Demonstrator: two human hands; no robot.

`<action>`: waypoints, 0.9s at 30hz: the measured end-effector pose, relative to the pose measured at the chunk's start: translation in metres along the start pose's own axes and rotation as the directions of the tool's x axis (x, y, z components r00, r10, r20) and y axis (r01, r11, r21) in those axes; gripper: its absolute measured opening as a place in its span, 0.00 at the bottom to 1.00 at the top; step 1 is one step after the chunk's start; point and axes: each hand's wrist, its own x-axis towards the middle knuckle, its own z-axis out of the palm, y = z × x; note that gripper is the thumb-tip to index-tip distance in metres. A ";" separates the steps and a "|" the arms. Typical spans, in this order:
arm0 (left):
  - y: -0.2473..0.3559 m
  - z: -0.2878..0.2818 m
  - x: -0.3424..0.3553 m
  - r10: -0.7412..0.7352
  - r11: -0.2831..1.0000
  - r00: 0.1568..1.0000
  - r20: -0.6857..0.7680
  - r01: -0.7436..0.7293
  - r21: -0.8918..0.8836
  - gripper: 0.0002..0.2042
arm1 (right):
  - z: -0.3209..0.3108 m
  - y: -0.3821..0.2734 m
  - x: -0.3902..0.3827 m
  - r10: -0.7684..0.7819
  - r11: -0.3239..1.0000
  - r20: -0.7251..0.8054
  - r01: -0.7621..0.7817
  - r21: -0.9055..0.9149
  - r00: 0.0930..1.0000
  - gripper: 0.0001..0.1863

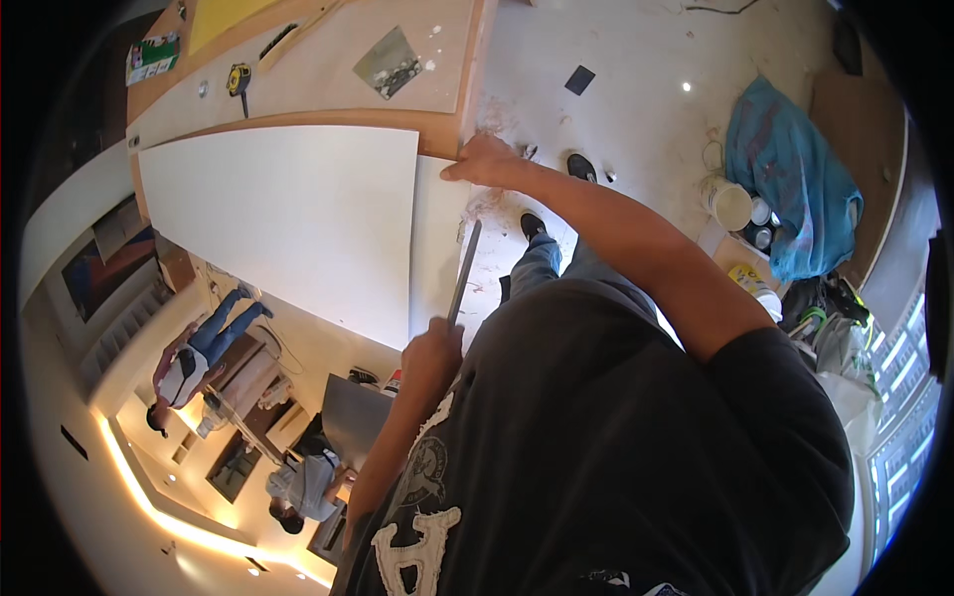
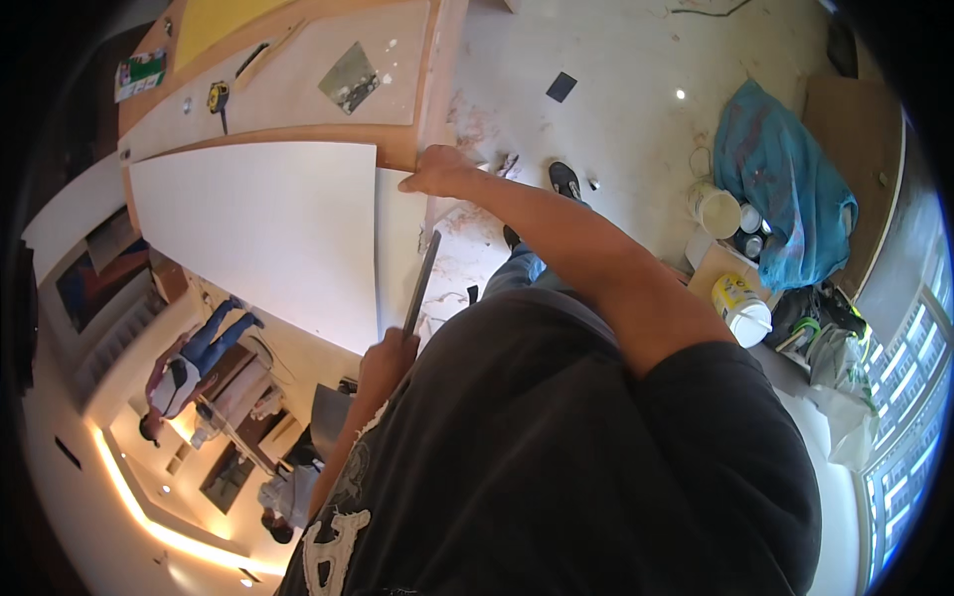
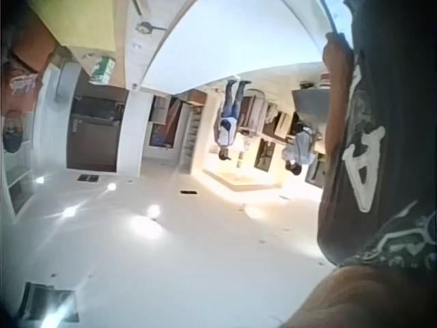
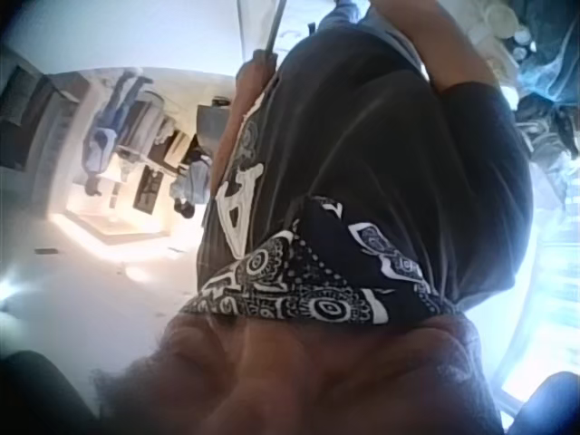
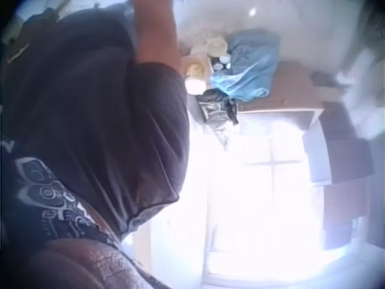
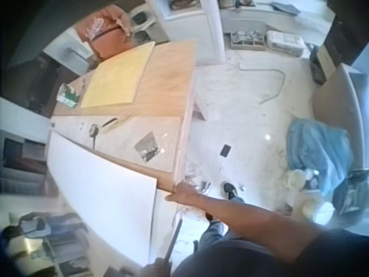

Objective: The person files the edges of a panel using a hand file, wipes the board with a cloth, and shifts the panel to file along its other edges and corners.

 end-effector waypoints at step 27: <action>-0.122 0.082 -0.001 0.209 0.829 0.815 -0.541 -0.441 -0.344 0.13 | 0.140 0.024 -0.084 0.250 0.542 -0.395 0.210 0.814 0.884 0.06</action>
